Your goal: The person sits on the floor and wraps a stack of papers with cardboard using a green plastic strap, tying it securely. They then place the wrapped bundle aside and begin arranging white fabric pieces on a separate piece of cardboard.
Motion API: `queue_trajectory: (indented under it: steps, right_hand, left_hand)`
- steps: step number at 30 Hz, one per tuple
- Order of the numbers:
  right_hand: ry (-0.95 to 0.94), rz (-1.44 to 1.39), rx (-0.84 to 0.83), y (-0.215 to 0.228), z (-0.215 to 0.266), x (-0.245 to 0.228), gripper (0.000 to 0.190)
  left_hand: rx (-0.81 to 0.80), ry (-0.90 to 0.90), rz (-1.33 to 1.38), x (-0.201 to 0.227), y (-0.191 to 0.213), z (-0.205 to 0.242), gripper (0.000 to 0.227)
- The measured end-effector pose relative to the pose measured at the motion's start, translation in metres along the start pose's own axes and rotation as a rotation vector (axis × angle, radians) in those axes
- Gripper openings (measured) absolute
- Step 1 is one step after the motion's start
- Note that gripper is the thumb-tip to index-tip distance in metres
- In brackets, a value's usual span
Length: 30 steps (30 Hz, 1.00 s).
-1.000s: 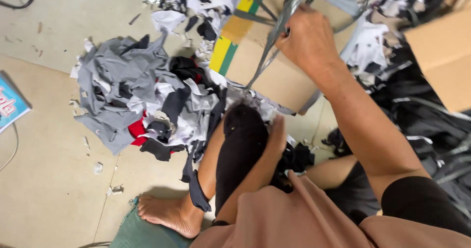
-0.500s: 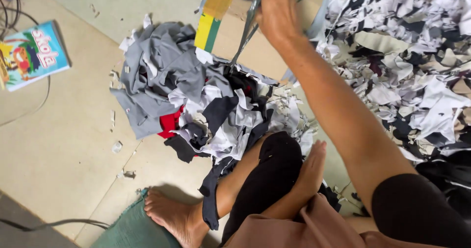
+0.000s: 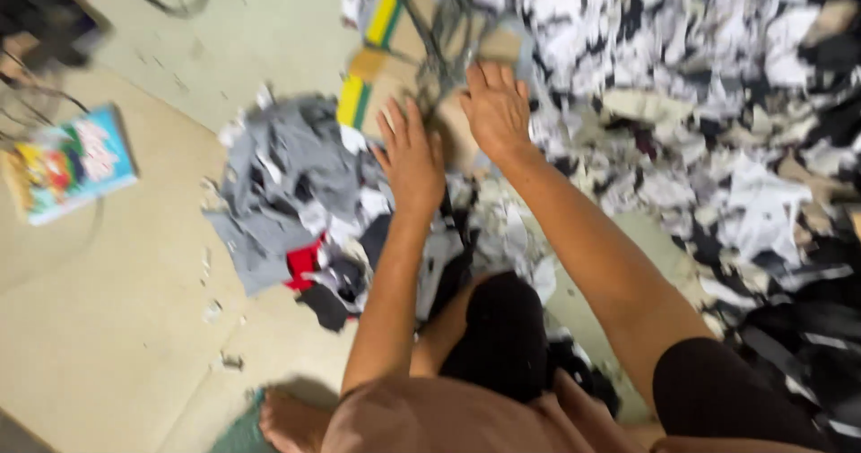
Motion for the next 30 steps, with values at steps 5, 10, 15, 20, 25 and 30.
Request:
queue_trajectory:
  steps: [5,10,15,20,25,30]
  right_hand:
    - [0.029,0.023,0.147,-0.072,-0.036,0.026,0.011]
    - [-0.019,-0.353,0.238,-0.035,-0.067,-0.009,0.014]
    - [0.181,-0.116,0.277,-0.033,-0.030,-0.037,0.007]
    - [0.278,-0.394,0.351,0.058,0.021,-0.053,0.030]
    - [-0.085,-0.543,0.254,0.099,0.249,0.021,0.041]
    - [-0.553,-0.151,-0.399,0.090,0.496,0.081,0.053]
  left_hand:
    - [-0.295,-0.012,0.171,-0.025,-0.031,-0.004,0.073]
    - [-0.141,-0.087,0.319,-0.047,-0.034,-0.037,0.067]
    - [-0.053,-0.195,0.287,-0.048,-0.057,-0.021,0.073]
    - [-0.123,-0.065,0.335,-0.051,-0.046,-0.003,0.071]
    - [-0.320,0.010,0.139,-0.027,-0.039,0.130,0.073]
    - [-0.427,0.019,0.085,-0.016,-0.013,0.210,0.068]
Point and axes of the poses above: each hand's wrist, its own z-axis away from the middle knuckle, its own y-axis out of the back of the hand, x = y × z, the point moved 4 cm from there along -z, towards the middle knuckle, and after that the axes turned 12 degrees about x, right-handed, at the moved point
